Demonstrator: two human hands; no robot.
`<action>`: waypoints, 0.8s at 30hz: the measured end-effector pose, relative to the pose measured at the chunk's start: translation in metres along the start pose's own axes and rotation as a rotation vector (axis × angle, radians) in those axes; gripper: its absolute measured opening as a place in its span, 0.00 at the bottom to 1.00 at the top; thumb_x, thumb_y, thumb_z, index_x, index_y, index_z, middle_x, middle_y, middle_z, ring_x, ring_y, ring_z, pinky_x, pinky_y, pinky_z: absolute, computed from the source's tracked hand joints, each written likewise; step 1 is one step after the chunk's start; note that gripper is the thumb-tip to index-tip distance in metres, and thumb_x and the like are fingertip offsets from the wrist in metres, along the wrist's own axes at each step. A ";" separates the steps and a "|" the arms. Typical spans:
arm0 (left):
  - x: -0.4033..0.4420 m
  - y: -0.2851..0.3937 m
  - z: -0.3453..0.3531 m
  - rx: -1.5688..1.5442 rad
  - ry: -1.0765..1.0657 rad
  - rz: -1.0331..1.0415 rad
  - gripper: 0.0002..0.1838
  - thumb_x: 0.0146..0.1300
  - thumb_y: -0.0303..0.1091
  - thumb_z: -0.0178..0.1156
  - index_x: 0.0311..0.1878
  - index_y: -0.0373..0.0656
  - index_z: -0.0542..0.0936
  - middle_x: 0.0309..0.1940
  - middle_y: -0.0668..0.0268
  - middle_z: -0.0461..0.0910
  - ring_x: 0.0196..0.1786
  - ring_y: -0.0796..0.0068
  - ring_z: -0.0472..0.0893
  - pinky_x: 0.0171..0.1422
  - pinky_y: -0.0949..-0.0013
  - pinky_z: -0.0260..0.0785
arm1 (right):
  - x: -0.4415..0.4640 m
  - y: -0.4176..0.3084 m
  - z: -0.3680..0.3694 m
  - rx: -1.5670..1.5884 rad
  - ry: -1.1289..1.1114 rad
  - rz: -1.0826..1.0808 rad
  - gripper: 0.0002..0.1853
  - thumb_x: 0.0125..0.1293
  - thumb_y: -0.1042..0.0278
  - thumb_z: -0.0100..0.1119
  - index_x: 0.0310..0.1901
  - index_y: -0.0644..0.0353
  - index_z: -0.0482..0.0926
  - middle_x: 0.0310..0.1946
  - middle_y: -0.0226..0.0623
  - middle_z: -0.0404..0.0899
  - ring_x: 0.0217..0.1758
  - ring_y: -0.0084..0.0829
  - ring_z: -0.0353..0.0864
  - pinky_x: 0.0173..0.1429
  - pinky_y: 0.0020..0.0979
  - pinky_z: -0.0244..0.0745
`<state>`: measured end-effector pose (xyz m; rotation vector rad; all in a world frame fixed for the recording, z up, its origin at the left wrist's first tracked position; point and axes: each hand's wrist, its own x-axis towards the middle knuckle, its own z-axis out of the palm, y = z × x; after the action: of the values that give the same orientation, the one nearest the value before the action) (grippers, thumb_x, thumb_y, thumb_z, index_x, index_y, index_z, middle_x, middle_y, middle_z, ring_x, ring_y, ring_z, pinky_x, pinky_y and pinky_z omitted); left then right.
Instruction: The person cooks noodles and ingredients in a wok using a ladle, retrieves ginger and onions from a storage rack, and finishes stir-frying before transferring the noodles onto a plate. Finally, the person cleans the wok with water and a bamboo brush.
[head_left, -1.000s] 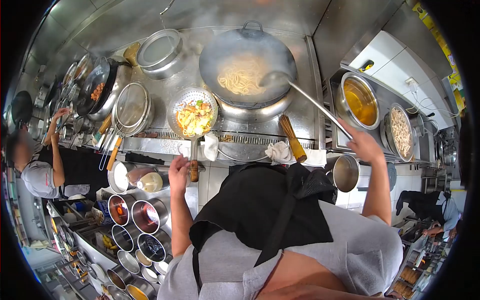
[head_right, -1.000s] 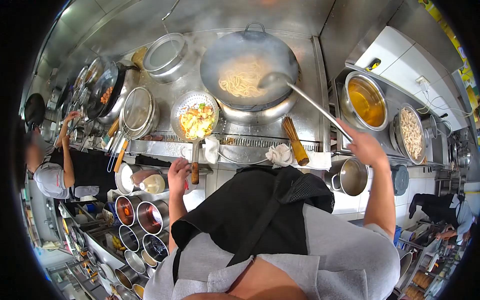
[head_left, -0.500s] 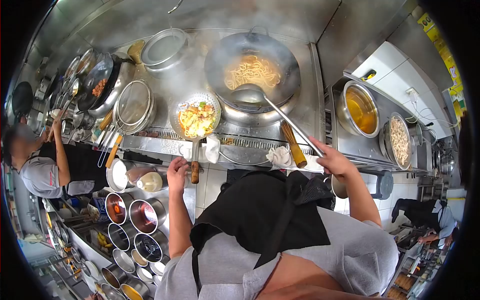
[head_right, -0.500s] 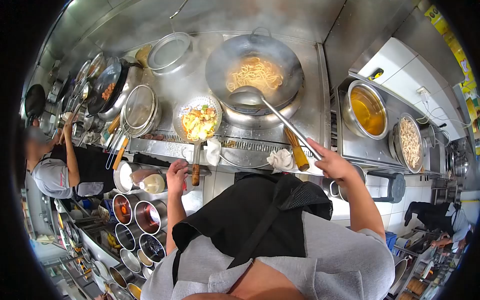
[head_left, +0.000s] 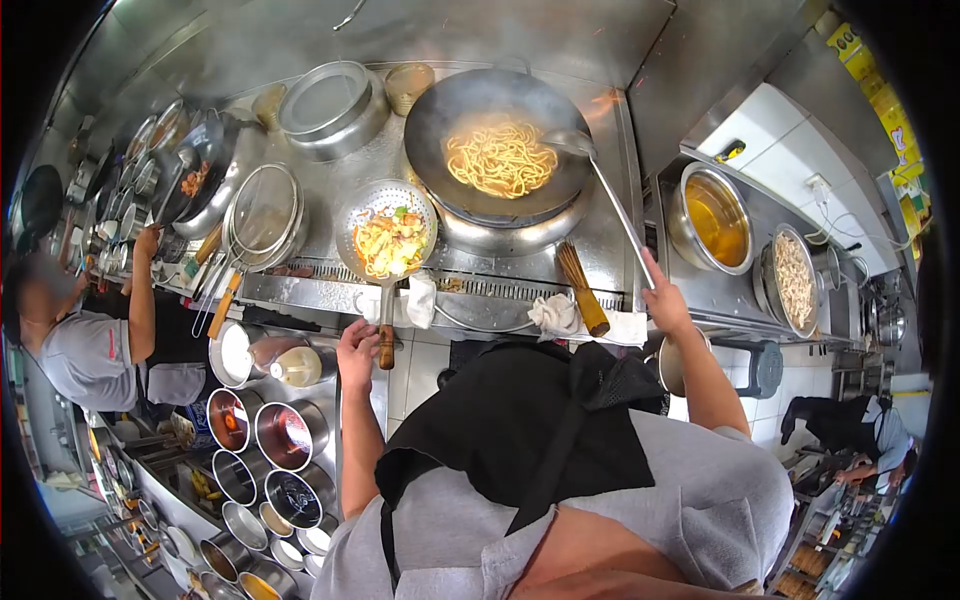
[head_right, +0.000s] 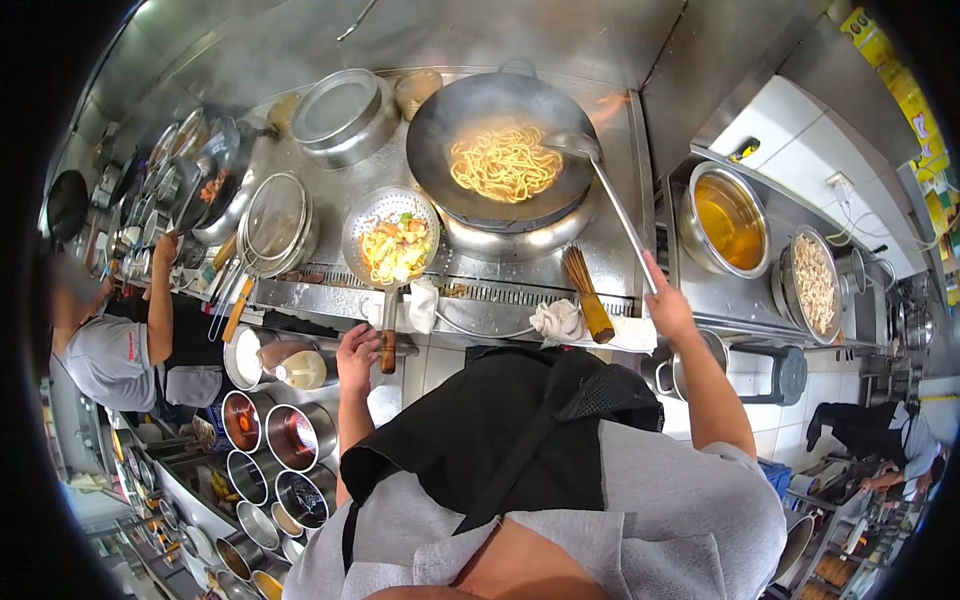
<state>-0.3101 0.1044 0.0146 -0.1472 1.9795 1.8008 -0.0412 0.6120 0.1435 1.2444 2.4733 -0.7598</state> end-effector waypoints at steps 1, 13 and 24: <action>-0.002 0.001 0.003 -0.002 0.009 0.007 0.25 0.63 0.26 0.56 0.65 0.38 0.72 0.57 0.58 0.80 0.52 0.71 0.81 0.52 0.68 0.73 | 0.000 0.003 0.013 0.112 0.109 -0.212 0.44 0.64 0.76 0.54 0.78 0.31 0.50 0.65 0.57 0.71 0.63 0.56 0.75 0.65 0.43 0.71; 0.010 0.004 0.011 -0.010 0.012 -0.003 0.24 0.63 0.24 0.56 0.64 0.34 0.72 0.54 0.56 0.81 0.50 0.71 0.81 0.49 0.72 0.74 | 0.044 0.001 0.046 0.388 0.227 -0.489 0.42 0.67 0.80 0.51 0.80 0.40 0.49 0.37 0.34 0.73 0.27 0.24 0.67 0.31 0.27 0.65; 0.060 -0.035 0.020 -0.359 -0.359 -0.456 0.15 0.69 0.36 0.62 0.51 0.45 0.67 0.30 0.62 0.76 0.23 0.72 0.74 0.25 0.67 0.70 | -0.002 -0.039 0.020 -0.117 0.053 -0.132 0.43 0.67 0.72 0.52 0.79 0.33 0.45 0.42 0.65 0.81 0.46 0.64 0.81 0.55 0.53 0.74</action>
<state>-0.3449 0.1321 -0.0422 -0.3328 1.2452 1.7123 -0.0715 0.5801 0.1403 1.0831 2.6224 -0.6097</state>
